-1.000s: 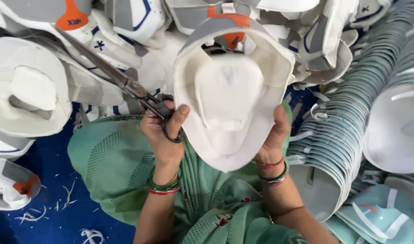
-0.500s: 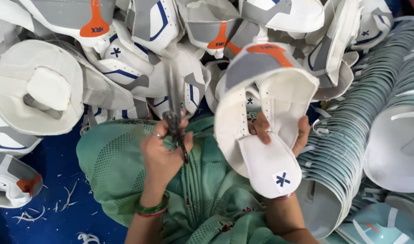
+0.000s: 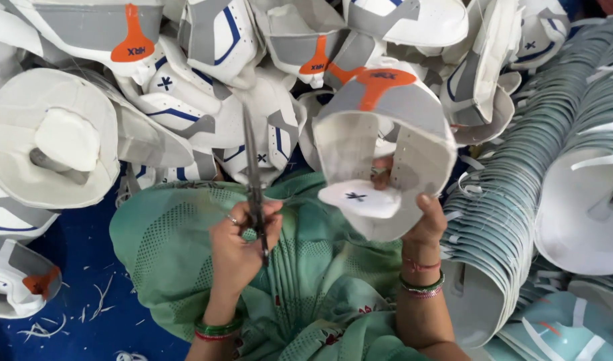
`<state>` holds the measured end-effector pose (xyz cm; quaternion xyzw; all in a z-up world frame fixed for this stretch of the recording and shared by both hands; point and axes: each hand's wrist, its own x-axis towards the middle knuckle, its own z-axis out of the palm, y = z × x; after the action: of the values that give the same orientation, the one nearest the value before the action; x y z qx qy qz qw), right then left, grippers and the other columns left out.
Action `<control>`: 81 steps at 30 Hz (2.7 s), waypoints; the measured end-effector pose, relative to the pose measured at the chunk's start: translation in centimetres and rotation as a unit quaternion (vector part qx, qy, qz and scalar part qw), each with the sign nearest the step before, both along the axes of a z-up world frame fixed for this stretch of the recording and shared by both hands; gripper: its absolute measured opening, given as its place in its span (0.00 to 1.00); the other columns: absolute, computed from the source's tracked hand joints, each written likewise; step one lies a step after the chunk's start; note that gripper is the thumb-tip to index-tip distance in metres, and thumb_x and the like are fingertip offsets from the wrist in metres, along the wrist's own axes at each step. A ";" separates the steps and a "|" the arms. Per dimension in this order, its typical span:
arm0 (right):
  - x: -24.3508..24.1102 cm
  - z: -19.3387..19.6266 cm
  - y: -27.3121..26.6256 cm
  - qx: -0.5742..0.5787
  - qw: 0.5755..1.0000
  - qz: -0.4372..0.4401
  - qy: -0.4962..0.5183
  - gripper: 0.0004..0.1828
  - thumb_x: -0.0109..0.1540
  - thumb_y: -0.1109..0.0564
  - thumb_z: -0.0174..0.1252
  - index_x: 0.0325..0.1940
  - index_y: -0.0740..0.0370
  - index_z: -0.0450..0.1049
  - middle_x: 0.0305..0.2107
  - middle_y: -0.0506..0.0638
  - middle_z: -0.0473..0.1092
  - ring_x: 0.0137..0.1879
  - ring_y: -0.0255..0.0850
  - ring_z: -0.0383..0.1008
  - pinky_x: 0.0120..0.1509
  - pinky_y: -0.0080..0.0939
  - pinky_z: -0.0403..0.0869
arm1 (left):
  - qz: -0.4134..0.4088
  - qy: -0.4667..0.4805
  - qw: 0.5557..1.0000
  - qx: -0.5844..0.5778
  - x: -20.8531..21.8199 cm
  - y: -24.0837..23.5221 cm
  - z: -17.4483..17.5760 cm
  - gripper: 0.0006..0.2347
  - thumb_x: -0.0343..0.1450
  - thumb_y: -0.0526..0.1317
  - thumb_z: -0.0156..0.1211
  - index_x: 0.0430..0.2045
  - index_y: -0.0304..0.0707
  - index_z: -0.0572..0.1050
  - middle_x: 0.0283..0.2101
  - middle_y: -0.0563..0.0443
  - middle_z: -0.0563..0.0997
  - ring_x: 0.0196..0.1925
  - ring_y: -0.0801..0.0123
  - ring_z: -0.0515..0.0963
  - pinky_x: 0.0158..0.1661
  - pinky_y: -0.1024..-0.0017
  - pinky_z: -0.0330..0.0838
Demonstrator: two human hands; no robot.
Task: The person trims excess material and threads from newly manufactured shoe uppers using scissors.
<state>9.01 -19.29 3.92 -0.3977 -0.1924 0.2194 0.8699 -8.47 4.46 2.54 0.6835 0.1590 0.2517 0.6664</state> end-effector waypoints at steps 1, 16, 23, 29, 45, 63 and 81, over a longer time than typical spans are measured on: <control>0.3 -0.3 -0.2 -0.039 0.998 0.008 -0.049 0.46 0.62 0.42 0.63 0.76 0.69 0.55 0.58 0.65 0.68 0.55 0.47 0.72 0.59 0.49 0.73 | -0.004 -0.007 0.999 0.038 0.3 0.0 1.0 0.09 0.65 0.27 0.67 0.37 0.29 0.76 0.45 0.44 0.87 0.42 0.72 0.87 0.44 0.74 0.81; -1.3 1.8 0.8 -0.263 0.929 -0.033 -0.257 0.52 0.59 0.58 0.63 0.83 0.60 0.44 0.59 0.54 0.67 0.59 0.41 0.71 0.66 0.40 0.70 | -0.134 0.121 0.982 0.058 -0.1 -0.5 0.4 0.08 0.63 0.35 0.76 0.29 0.32 0.82 0.26 0.51 0.87 0.27 0.71 0.84 0.30 0.73 0.79; 0.1 -1.3 0.3 -0.049 0.996 0.024 0.073 0.34 0.68 0.70 0.60 0.78 0.72 0.58 0.56 0.54 0.71 0.59 0.39 0.71 0.69 0.41 0.69 | -0.066 -0.017 0.995 0.073 -0.4 -0.8 0.9 0.17 0.63 0.33 0.76 0.43 0.30 0.77 0.51 0.45 0.85 0.47 0.71 0.84 0.48 0.71 0.79; -1.1 -0.7 1.4 -0.012 0.990 -0.139 0.031 0.25 0.67 0.75 0.58 0.65 0.63 0.64 0.51 0.51 0.72 0.57 0.38 0.74 0.66 0.38 0.72 | -0.012 0.179 0.958 0.223 -2.4 -1.5 0.2 0.26 0.58 0.36 0.75 0.50 0.34 0.74 0.40 0.41 0.84 0.40 0.55 0.85 0.41 0.64 0.78; -2.4 -0.4 0.7 -0.123 0.953 -0.264 -0.085 0.31 0.63 0.77 0.64 0.67 0.63 0.64 0.55 0.50 0.73 0.58 0.37 0.75 0.66 0.39 0.75 | -0.074 0.176 0.972 0.139 -1.7 -4.0 0.0 0.12 0.66 0.33 0.66 0.42 0.34 0.79 0.37 0.44 0.86 0.39 0.57 0.87 0.40 0.62 0.79; 0.3 -3.4 0.3 -0.327 0.941 0.028 -0.084 0.10 0.71 0.65 0.54 0.57 0.69 0.74 0.45 0.56 0.77 0.50 0.42 0.78 0.56 0.41 0.76 | 0.508 -0.362 0.764 -0.164 -12.7 12.9 2.8 0.11 0.76 0.36 0.52 0.52 0.38 0.72 0.49 0.49 0.77 0.51 0.65 0.78 0.54 0.63 0.78; -0.9 -5.8 7.4 -0.485 0.832 0.191 -0.191 0.15 0.64 0.63 0.58 0.55 0.67 0.77 0.43 0.50 0.80 0.48 0.35 0.76 0.53 0.35 0.73 | 0.386 0.167 0.855 0.304 -1.1 25.0 -7.9 0.15 0.62 0.34 0.80 0.32 0.31 0.75 0.30 0.37 0.76 0.35 0.44 0.76 0.39 0.56 0.74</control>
<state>8.13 -11.84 -1.88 -0.7575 -0.2964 0.3661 0.4520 -9.59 29.43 -5.36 0.7675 0.4348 0.4064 0.2382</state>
